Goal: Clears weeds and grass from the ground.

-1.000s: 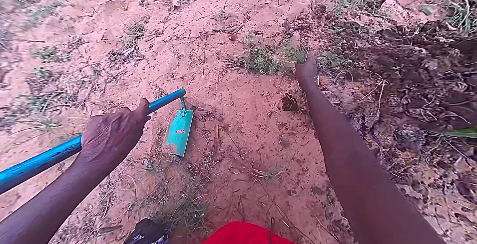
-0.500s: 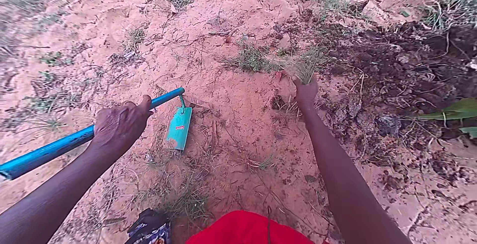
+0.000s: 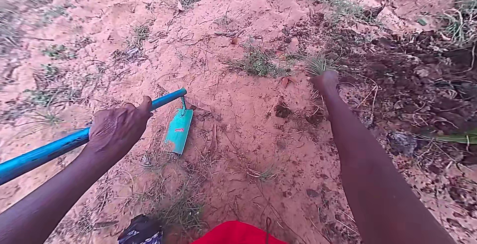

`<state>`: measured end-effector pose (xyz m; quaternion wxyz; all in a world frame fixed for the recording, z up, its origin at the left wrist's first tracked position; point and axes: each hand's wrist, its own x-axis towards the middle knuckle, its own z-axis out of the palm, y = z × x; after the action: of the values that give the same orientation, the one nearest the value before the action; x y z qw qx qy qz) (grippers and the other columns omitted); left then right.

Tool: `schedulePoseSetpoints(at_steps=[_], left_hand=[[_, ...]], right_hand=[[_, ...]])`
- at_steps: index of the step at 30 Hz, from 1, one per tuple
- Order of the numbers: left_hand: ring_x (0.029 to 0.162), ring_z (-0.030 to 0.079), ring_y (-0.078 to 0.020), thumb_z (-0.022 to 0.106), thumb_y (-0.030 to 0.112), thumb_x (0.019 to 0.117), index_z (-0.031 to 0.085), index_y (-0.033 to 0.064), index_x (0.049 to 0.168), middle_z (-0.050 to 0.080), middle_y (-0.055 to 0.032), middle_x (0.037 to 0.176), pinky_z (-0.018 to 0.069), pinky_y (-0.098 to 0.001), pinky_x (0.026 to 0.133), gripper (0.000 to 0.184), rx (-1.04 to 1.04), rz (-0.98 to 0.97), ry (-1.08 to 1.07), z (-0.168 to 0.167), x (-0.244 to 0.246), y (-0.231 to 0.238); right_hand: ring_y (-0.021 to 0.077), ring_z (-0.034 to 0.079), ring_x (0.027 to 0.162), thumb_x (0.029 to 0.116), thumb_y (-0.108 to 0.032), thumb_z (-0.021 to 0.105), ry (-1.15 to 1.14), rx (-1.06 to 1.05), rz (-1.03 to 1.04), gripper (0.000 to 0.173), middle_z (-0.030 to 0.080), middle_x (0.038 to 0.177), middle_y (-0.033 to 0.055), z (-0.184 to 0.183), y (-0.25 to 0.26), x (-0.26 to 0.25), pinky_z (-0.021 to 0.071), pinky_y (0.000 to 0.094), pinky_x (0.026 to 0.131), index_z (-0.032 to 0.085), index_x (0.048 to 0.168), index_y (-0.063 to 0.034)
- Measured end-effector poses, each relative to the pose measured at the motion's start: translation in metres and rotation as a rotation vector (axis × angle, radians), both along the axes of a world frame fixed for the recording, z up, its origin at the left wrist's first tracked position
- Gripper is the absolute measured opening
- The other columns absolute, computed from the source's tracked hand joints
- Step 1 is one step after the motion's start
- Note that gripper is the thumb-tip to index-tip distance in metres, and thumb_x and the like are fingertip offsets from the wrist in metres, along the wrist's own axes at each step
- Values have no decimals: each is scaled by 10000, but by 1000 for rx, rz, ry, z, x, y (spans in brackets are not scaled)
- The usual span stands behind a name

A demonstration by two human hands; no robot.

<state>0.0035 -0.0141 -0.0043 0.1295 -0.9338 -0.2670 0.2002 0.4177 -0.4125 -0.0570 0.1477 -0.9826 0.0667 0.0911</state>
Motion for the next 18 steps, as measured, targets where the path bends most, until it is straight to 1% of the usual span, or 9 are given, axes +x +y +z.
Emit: schedulePoseSetpoints(at_steps=[2,4,6,8,10,11,13,16,18], left_hand=[[774,677,-466,516,331,1080,543,126,1328,642,-240,857,518,-575,607,323,-9,16,7,-1,1,1],[744,674,-467,527,324,1077,534,129,1344,640,-241,852,515,-576,593,331,0,14,11,-3,1,2],[726,667,-464,530,322,1076,539,129,1342,633,-239,846,511,-577,583,329,11,14,15,-4,0,3],[736,663,-471,510,345,1081,523,140,1352,625,-244,860,510,-585,592,339,14,36,39,-5,0,4],[716,656,-467,512,366,1078,522,149,1360,619,-237,832,504,-585,579,356,28,23,20,-10,-1,8],[708,654,-464,512,373,1076,517,147,1360,615,-233,820,501,-584,576,362,38,9,14,-12,-3,9],[711,651,-471,508,377,1077,500,151,1378,611,-238,819,499,-590,588,377,41,-4,13,-14,-5,10],[765,661,-491,521,372,1075,509,139,1384,629,-262,862,509,-608,624,387,20,28,17,-7,0,5],[774,665,-483,515,360,1080,522,123,1355,631,-256,859,507,-598,634,364,16,30,34,-1,3,0]], right_hand=[[507,481,1365,826,-283,821,-1,-73,14,738,485,1437,375,-14,10,22,445,649,1069,526,1368,121],[497,397,1439,846,-319,757,-31,-101,-20,704,438,1503,354,-25,19,38,396,656,1107,545,1373,97],[494,376,1453,873,-336,707,-73,-38,-35,680,444,1508,340,-31,26,40,347,664,1136,544,1393,69],[487,510,1348,889,-281,683,-152,88,13,588,577,1387,319,-35,30,33,371,682,1098,575,1396,-3],[433,589,1285,917,-204,697,-200,240,104,524,646,1325,262,-39,30,34,410,658,1091,588,1408,-60],[423,598,1279,930,-163,693,-205,298,150,511,650,1325,254,-42,29,35,419,653,1086,582,1418,-59],[430,590,1288,947,-153,667,-174,290,194,524,637,1343,260,-44,26,36,417,660,1078,551,1450,-59],[465,563,1310,993,-242,629,-105,240,153,528,614,1367,284,-35,27,34,396,671,1088,522,1477,-59],[460,578,1288,1006,-279,638,-113,326,115,547,619,1348,294,-35,23,36,411,651,1086,509,1476,-29]])
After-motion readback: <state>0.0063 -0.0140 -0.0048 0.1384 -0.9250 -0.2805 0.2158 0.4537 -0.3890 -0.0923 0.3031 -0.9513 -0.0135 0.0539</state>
